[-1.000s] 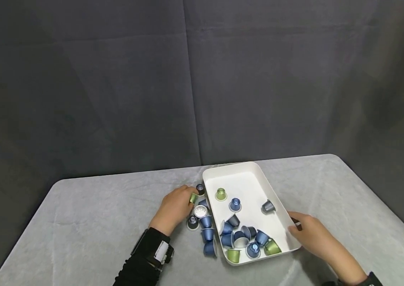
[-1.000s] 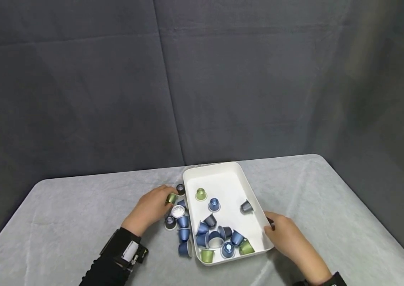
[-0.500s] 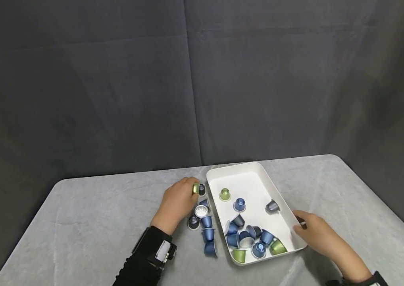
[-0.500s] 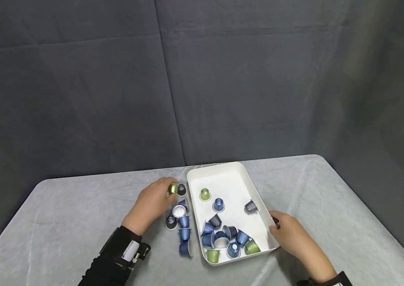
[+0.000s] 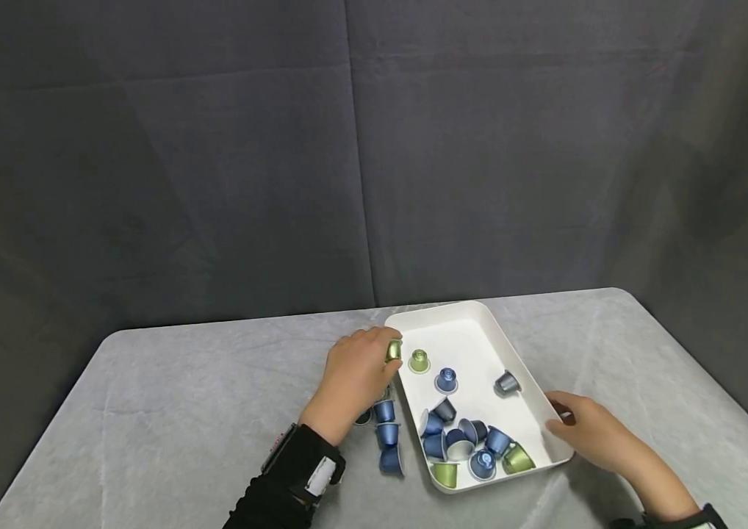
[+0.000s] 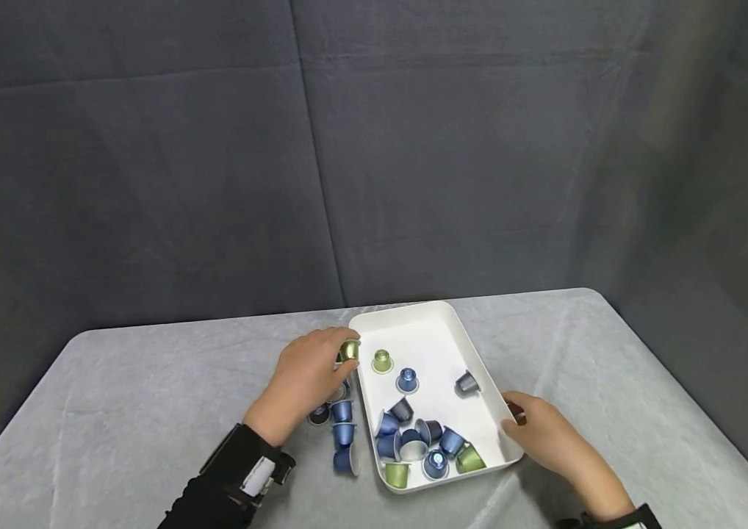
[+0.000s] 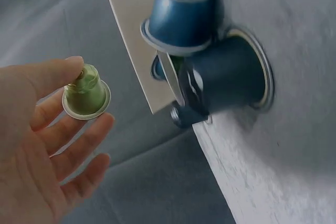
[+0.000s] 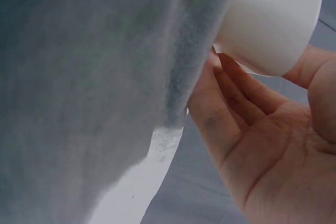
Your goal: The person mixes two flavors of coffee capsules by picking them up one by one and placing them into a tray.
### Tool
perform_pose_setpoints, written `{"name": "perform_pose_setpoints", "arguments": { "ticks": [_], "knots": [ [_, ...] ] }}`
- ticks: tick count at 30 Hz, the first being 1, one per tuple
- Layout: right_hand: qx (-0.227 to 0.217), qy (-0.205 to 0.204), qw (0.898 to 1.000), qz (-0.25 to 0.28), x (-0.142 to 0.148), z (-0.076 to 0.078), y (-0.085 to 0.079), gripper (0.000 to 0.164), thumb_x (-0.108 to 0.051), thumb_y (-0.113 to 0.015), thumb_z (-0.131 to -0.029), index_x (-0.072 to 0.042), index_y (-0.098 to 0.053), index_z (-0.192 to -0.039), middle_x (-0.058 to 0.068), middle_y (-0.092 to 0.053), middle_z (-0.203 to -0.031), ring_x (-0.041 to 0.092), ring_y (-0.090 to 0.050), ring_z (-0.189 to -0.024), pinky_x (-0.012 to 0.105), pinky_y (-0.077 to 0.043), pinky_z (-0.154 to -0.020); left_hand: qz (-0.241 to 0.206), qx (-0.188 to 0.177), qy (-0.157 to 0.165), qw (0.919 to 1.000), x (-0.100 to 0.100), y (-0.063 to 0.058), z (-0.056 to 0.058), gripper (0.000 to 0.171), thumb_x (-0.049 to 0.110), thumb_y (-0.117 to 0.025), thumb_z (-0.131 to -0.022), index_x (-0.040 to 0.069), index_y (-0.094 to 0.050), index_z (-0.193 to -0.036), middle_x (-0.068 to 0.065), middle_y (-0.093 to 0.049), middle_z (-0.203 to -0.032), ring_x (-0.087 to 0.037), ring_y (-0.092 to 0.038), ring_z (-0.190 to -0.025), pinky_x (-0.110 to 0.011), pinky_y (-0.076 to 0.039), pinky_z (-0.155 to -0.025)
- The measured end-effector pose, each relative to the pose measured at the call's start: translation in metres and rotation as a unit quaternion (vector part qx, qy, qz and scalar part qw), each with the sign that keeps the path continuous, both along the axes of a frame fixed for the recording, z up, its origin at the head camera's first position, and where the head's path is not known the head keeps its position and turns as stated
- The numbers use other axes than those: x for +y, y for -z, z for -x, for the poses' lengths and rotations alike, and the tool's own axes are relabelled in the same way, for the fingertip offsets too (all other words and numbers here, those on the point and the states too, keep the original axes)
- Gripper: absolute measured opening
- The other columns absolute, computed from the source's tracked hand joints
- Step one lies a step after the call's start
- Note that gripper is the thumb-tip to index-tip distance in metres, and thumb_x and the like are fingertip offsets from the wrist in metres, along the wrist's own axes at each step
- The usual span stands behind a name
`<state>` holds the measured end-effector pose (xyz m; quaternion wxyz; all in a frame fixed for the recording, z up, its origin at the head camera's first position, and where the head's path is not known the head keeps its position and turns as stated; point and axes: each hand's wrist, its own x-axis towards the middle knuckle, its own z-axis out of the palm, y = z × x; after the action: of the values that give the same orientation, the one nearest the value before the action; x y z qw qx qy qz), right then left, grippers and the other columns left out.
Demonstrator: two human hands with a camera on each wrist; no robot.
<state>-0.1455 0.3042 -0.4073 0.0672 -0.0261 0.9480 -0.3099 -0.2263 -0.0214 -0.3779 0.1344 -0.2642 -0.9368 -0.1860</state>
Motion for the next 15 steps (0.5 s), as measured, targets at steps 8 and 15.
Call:
{"name": "perform_pose_setpoints", "arguments": {
  "ticks": [8, 15],
  "knots": [
    [-0.012, -0.031, 0.999, 0.005, 0.008, 0.010, -0.002, 0.042, -0.005, -0.065, -0.092, 0.020, -0.053, -0.124, 0.026, -0.065, -0.110, 0.032, -0.066, -0.095, 0.042, -0.055, -0.075, 0.014, 0.009, 0.041, 0.9990, 0.016, 0.006, -0.008, 0.029, 0.021, -0.077, -0.088, 0.012, -0.068, -0.115, 0.000, -0.071, -0.104, -0.021, -0.065, -0.098, -0.037, -0.051, -0.084],
    [-0.008, -0.051, 0.999, 0.015, 0.019, 0.013, -0.001, 0.038, -0.005, -0.065, -0.093, 0.018, -0.056, -0.122, 0.021, -0.067, -0.108, 0.026, -0.066, -0.092, 0.031, -0.054, -0.071, 0.047, 0.016, 0.050, 0.9975, 0.032, 0.010, -0.014, 0.031, 0.025, -0.077, -0.088, 0.013, -0.069, -0.116, 0.001, -0.071, -0.105, -0.017, -0.065, -0.094, -0.031, -0.051, -0.082]
  ]
}}
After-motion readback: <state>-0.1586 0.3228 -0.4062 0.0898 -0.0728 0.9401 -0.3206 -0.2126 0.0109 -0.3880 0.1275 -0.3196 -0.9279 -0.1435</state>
